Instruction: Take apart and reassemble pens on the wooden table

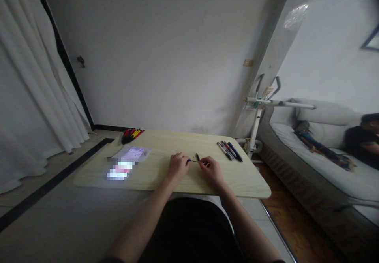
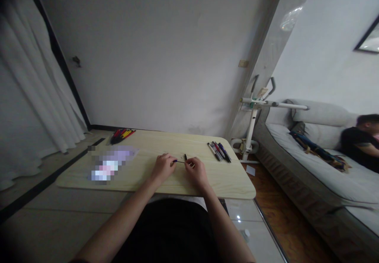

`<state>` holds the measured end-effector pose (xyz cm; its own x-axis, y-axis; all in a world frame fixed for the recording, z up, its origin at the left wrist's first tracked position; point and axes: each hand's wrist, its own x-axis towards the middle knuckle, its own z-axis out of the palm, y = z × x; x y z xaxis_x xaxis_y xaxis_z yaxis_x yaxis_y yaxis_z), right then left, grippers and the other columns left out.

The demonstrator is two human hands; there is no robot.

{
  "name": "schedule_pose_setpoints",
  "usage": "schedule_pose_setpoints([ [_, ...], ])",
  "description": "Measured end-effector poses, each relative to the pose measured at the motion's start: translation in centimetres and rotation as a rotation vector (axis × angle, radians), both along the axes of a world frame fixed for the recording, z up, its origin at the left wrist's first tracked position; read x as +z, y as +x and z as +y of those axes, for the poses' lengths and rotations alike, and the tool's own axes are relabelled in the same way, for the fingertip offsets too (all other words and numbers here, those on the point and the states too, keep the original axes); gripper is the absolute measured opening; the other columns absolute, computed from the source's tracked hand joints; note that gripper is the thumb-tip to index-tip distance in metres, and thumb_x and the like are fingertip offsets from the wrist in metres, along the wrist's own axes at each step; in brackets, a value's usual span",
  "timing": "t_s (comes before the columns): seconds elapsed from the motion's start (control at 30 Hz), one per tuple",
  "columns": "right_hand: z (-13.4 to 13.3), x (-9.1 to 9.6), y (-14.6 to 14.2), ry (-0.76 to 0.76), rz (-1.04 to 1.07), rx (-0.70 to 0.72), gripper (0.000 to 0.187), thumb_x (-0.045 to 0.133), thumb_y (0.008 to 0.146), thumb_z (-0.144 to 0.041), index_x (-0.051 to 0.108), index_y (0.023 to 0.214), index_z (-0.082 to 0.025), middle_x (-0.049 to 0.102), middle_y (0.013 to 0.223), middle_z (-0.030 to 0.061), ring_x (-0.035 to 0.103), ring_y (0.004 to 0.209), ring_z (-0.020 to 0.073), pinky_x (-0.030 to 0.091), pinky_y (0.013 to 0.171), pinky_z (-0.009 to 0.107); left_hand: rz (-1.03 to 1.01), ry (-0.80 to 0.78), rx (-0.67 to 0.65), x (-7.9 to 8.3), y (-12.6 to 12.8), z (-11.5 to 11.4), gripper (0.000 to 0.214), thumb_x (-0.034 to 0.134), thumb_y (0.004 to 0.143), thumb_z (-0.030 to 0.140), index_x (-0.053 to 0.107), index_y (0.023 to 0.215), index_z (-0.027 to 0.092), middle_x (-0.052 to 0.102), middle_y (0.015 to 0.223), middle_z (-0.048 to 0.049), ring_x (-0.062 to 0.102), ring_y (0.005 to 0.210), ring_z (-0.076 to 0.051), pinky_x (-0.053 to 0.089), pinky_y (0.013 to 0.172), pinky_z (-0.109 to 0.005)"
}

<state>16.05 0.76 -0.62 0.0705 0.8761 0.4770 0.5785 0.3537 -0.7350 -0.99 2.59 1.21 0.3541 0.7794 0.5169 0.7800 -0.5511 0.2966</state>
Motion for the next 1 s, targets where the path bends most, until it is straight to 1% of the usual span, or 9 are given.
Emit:
schedule_pose_setpoints([
  [0.3, -0.5, 0.1, 1.3, -0.024, 0.009, 0.009, 0.016, 0.05, 0.071, -0.026, 0.063, 0.073, -0.016, 0.062, 0.074, 0.0043, 0.054, 0.062, 0.0141, 0.043, 0.058, 0.025, -0.005, -0.034, 0.019, 0.0, 0.2, 0.0, 0.016, 0.051, 0.076, 0.021, 0.065, 0.083, 0.02, 0.06, 0.083, -0.0066, 0.052, 0.083, -0.018, 0.037, 0.077, -0.032],
  [0.5, -0.6, 0.2, 2.1, -0.023, 0.016, -0.007, 0.016, 0.051, 0.071, -0.026, 0.063, 0.072, -0.016, 0.062, 0.072, 0.0044, 0.055, 0.062, 0.0141, 0.043, 0.058, 0.025, -0.028, -0.031, 0.009, -0.2, 0.2, 0.1, 0.018, 0.051, 0.077, 0.022, 0.065, 0.087, 0.02, 0.06, 0.086, -0.0065, 0.052, 0.085, -0.018, 0.036, 0.079, -0.031],
  [0.73, -0.6, 0.7, 3.0, -0.053, 0.009, 0.031, 0.016, 0.051, 0.07, -0.026, 0.062, 0.072, -0.016, 0.062, 0.074, 0.0046, 0.055, 0.063, 0.0146, 0.043, 0.057, 0.026, -0.023, -0.012, 0.004, -0.6, 0.1, 0.3, 0.017, 0.05, 0.077, 0.022, 0.065, 0.086, 0.02, 0.06, 0.084, -0.0063, 0.052, 0.084, -0.017, 0.037, 0.078, -0.031],
  [0.9, -0.7, 1.0, 3.6, -0.046, -0.009, 0.05, 0.015, 0.05, 0.071, -0.026, 0.062, 0.072, -0.016, 0.061, 0.072, 0.004, 0.055, 0.063, 0.0141, 0.043, 0.057, 0.025, -0.007, -0.02, 0.013, -0.4, 0.1, 0.3, 0.018, 0.05, 0.077, 0.022, 0.065, 0.086, 0.02, 0.06, 0.084, -0.0062, 0.052, 0.084, -0.018, 0.037, 0.077, -0.031],
  [1.0, -0.5, 0.9, 4.0, -0.049, -0.02, 0.038, 0.017, 0.05, 0.071, -0.028, 0.062, 0.073, -0.015, 0.061, 0.072, 0.0043, 0.055, 0.064, 0.0143, 0.043, 0.058, 0.025, 0.012, -0.046, 0.028, -0.3, 0.1, 0.2, 0.018, 0.049, 0.077, 0.022, 0.064, 0.086, 0.02, 0.06, 0.085, -0.0062, 0.052, 0.085, -0.018, 0.037, 0.076, -0.031],
])
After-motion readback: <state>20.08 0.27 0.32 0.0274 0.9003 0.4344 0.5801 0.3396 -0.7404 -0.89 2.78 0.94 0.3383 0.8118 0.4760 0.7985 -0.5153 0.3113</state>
